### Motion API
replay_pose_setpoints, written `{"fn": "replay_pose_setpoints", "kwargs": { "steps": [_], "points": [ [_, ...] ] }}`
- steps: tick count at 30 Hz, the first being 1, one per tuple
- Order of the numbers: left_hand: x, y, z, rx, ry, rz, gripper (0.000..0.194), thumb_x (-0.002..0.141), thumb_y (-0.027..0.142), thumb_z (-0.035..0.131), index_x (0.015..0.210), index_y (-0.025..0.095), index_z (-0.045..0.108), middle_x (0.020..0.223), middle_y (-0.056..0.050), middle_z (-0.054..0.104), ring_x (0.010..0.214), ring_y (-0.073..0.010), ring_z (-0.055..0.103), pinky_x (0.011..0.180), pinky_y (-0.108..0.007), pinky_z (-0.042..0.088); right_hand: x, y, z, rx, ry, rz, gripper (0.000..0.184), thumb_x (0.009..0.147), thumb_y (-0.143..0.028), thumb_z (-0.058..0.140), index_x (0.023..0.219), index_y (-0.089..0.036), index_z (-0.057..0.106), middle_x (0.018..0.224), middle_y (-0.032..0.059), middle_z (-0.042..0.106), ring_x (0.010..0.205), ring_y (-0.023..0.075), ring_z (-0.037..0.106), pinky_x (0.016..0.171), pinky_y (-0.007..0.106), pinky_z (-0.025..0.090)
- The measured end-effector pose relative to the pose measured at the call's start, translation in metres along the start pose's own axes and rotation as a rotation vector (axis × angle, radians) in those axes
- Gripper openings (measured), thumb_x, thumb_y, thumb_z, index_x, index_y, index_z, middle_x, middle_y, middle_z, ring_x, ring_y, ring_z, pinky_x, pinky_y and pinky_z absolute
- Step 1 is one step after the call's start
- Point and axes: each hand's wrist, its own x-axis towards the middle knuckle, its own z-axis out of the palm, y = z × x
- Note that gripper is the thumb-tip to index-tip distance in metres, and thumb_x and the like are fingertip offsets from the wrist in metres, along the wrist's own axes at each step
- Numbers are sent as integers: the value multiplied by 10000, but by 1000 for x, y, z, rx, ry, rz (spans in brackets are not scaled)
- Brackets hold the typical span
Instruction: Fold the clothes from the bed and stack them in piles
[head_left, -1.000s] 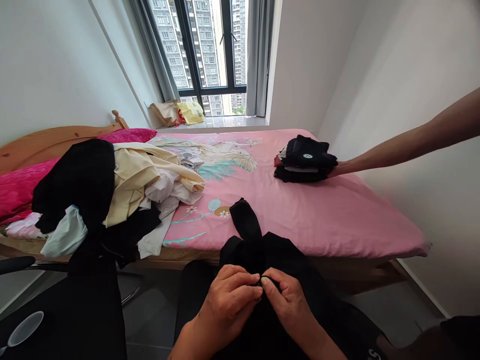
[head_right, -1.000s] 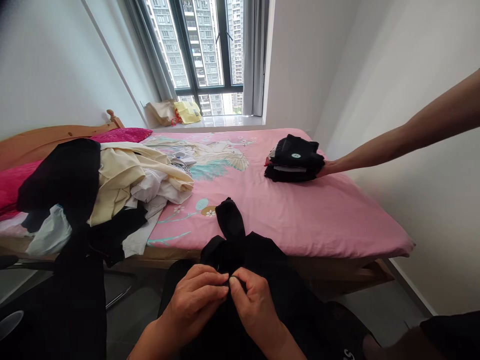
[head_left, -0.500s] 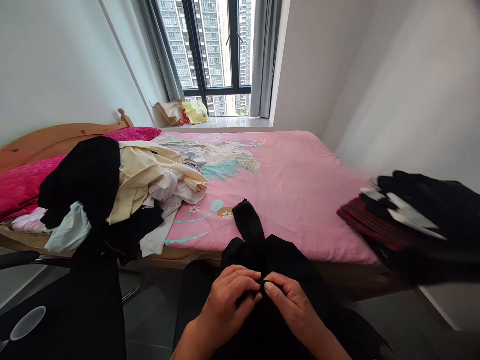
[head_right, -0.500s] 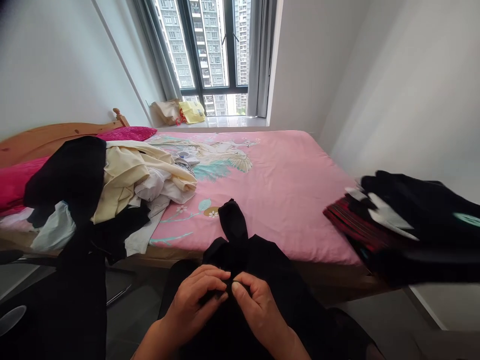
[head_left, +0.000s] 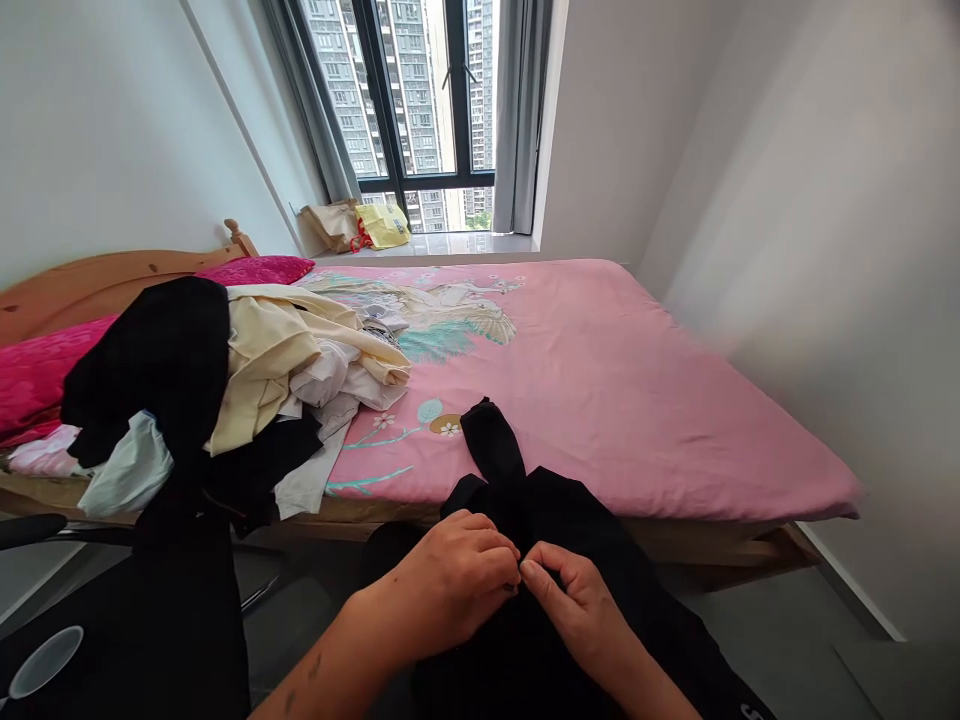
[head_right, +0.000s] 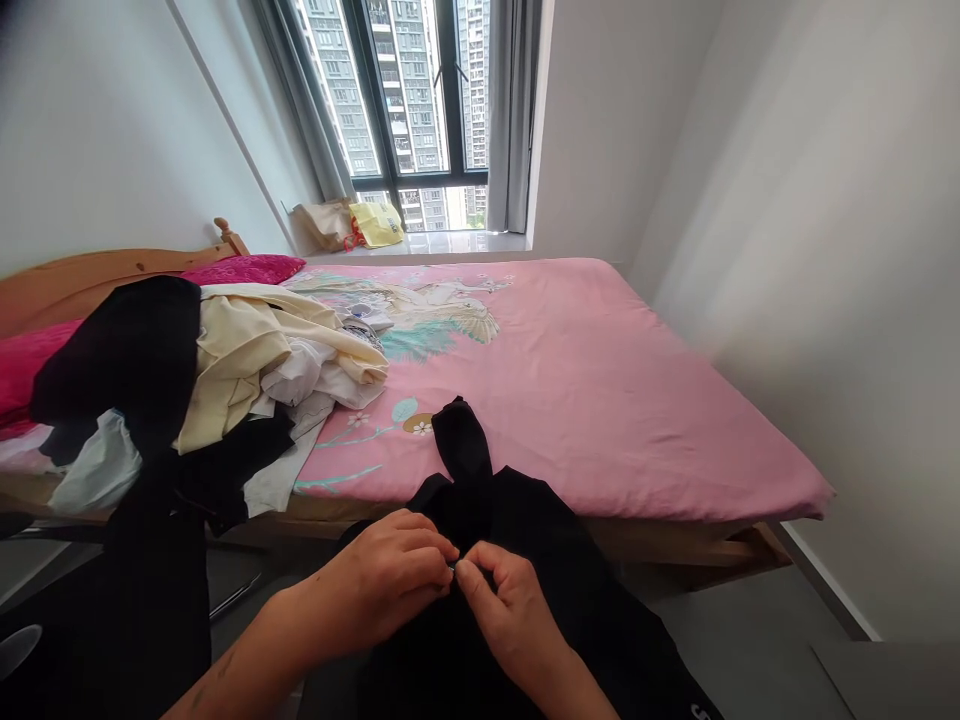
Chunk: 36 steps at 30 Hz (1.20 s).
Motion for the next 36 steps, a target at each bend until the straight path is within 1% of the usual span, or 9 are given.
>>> {"fn": "replay_pose_setpoints", "kwargs": {
  "steps": [3, 7, 13, 16, 20, 23, 27, 31, 36],
  "points": [
    [8, 10, 10, 148, 71, -31, 141, 841, 87, 507, 736, 169, 552, 740, -20, 660, 696, -157, 578, 645, -296, 446, 4, 3, 3, 34, 128, 1, 366, 911, -439, 449, 675, -162, 490, 646, -25, 422, 623, 101, 373, 582, 225, 324],
    [12, 21, 33, 236, 328, -82, 125, 834, 74, 532, 762, 168, 573, 828, -38, 691, 689, -161, 578, 633, -309, 446, 9, 3, -7, 80, 228, -16, 363, 909, -435, 456, 664, -167, 460, 643, -29, 391, 626, 101, 356, 584, 224, 322],
    [-3, 15, 51, 0, 544, -185, 188, 810, 72, 599, 945, 203, 594, 1040, -51, 689, 988, -195, 606, 839, -356, 482, 10, -6, -26, 109, 59, -8, 365, 911, -433, 451, 662, -167, 448, 656, -32, 354, 630, 97, 327, 584, 224, 313],
    [-13, 10, 52, -22, 528, -246, 171, 820, 82, 587, 939, 205, 576, 1060, -58, 686, 1072, -215, 591, 891, -397, 464, 8, -13, -29, 48, -47, 37, 278, 882, -395, 512, 755, -155, 572, 687, -23, 458, 660, 102, 391, 609, 222, 340],
    [-18, 5, 47, -127, 356, -243, 135, 854, 113, 548, 950, 208, 549, 1100, -59, 683, 1120, -209, 581, 1019, -462, 377, 3, -20, -34, 18, -231, 40, 232, 866, -372, 536, 840, -163, 635, 755, -9, 512, 691, 108, 425, 640, 224, 362],
    [-15, 6, 40, -147, 318, -166, 151, 854, 101, 552, 958, 211, 555, 1037, -25, 698, 1056, -174, 607, 1072, -463, 306, 0, -16, -35, 253, -291, 212, 288, 859, -442, 523, 914, -171, 603, 712, -17, 491, 616, 97, 420, 591, 223, 373],
    [-10, 13, 36, -56, 417, -108, 159, 826, 76, 575, 919, 203, 598, 940, -25, 664, 932, -161, 599, 1011, -444, 352, -1, -6, -30, 541, -253, 427, 349, 808, -519, 560, 846, -175, 517, 619, -45, 413, 505, 77, 354, 473, 199, 306],
    [-9, 18, 41, 27, 475, -131, 143, 811, 71, 579, 862, 200, 615, 747, 4, 601, 707, -122, 527, 829, -365, 416, 1, -4, -22, 266, -146, 218, 417, 859, -526, 508, 667, -167, 416, 615, -48, 306, 564, 74, 259, 504, 203, 245],
    [-6, 25, 50, 89, 544, -172, 127, 808, 67, 587, 821, 194, 595, 703, 19, 629, 668, -118, 521, 705, -323, 363, 5, -10, -15, -61, 80, -3, 418, 909, -482, 429, 626, -177, 397, 634, -29, 353, 617, 102, 326, 572, 231, 297]
  ]
}}
